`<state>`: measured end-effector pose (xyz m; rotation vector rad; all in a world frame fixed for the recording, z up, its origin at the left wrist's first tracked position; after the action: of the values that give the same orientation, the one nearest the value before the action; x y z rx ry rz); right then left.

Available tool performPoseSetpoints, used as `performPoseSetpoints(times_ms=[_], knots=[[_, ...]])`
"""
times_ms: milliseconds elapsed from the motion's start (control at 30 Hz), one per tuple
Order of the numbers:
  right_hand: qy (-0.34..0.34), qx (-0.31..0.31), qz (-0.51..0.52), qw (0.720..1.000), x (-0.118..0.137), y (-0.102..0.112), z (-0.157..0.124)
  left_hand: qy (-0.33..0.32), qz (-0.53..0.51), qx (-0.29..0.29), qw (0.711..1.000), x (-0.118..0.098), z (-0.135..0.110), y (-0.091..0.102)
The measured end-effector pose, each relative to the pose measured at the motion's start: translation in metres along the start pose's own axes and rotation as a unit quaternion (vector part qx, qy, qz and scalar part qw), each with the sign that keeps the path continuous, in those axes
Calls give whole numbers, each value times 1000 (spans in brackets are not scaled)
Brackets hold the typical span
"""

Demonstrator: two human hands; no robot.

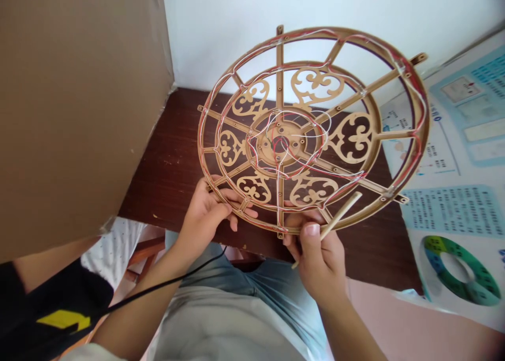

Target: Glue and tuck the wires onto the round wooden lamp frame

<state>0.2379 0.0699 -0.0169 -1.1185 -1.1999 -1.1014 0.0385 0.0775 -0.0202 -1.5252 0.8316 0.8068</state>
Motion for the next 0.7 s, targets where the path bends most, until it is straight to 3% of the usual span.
performPoseSetpoints(times_ms=[467,700], knots=[[-29,-42,24,998,-11,7,-3,-38,44,-56,997,-6,-3,8],[-35,-24,6,999,-11,6,-4,-36,51,-62,996,-4,-2,9]])
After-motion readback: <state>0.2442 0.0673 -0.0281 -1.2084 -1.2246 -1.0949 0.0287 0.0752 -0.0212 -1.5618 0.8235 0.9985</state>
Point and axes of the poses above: each hand's wrist, its own z-axis towards the middle knuckle, its own y-axis out of the back of the hand, x = y × z, the point moved 10 cm from there along z, towards the middle knuckle, and after that the axes turned 1 degree about -y, right-handed, at the moved point
